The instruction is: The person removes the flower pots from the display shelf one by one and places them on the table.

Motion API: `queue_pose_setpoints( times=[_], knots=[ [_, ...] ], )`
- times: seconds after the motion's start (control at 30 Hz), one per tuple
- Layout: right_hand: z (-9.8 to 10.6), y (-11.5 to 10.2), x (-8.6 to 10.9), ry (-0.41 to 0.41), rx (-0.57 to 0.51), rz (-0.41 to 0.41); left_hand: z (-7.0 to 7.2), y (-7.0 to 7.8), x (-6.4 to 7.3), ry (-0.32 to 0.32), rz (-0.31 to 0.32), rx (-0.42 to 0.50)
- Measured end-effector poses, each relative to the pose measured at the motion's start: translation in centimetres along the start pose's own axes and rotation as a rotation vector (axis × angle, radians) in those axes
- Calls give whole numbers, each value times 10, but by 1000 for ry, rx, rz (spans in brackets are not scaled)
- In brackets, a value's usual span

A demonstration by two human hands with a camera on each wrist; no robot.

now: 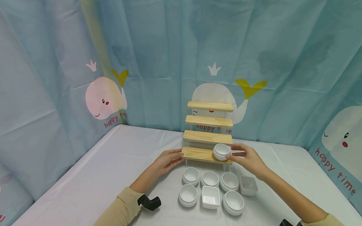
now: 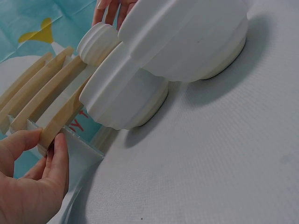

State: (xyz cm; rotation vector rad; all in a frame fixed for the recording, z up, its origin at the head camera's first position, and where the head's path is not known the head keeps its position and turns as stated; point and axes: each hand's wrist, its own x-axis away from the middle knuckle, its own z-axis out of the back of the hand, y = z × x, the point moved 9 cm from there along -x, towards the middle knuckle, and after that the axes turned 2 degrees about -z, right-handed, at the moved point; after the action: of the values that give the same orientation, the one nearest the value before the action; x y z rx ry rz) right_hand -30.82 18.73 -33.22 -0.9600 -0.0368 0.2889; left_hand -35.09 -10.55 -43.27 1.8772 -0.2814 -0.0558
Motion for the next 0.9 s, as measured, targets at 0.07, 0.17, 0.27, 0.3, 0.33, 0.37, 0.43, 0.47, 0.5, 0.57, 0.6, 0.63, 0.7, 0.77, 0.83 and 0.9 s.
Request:
queue_pose_setpoints(
  times=[0.07, 0.17, 0.27, 0.3, 0.33, 0.37, 0.43, 0.47, 0.5, 0.57, 0.6, 0.63, 0.7, 0.77, 0.83, 0.9],
  knots=[
    [0, 0, -2, -5, 4, -14, 0, 0, 0, 0, 0, -1],
    [-1, 2, -6, -9, 2, -40, 0, 0, 0, 2, 2, 0],
    [-3, 4, -10, -15, -13, -55, 0, -1, 0, 6, 5, 0],
    [-4, 4, -11, -16, -18, -55, 0, -1, 0, 6, 6, -1],
    [-5, 4, -12, -17, -26, -53, 0, -1, -1, 7, 8, -4],
    [-6, 4, -12, -16, -35, -52, 0, -2, -1, 7, 9, -7],
    [-8, 4, -14, -12, -47, -50, 0, -2, -1, 7, 11, -10],
    [-9, 4, -15, -9, -52, -51, 0, -2, -1, 11, 14, -9],
    [-10, 4, -15, -5, -57, -54, 0, -2, -1, 12, 14, -8],
    [-12, 5, -17, 1, -61, -62, 0, -1, 0, 11, 8, -5],
    [-13, 6, -18, 4, -64, -69, 0, -1, 0, 10, 7, -3],
    [-14, 7, -19, 9, -69, -77, 0, -1, 0, 10, 6, -2],
    [-15, 8, -20, 18, -69, -82, 0, 0, 1, 7, 4, 0],
    [-16, 9, -21, 32, -76, -88, 0, 0, 0, 6, 5, 1],
    [-16, 9, -21, 44, -80, -90, 0, 0, 0, 7, 6, 2],
    [-17, 9, -21, 51, -86, -92, 1, 0, 0, 7, 5, 2]
  ],
)
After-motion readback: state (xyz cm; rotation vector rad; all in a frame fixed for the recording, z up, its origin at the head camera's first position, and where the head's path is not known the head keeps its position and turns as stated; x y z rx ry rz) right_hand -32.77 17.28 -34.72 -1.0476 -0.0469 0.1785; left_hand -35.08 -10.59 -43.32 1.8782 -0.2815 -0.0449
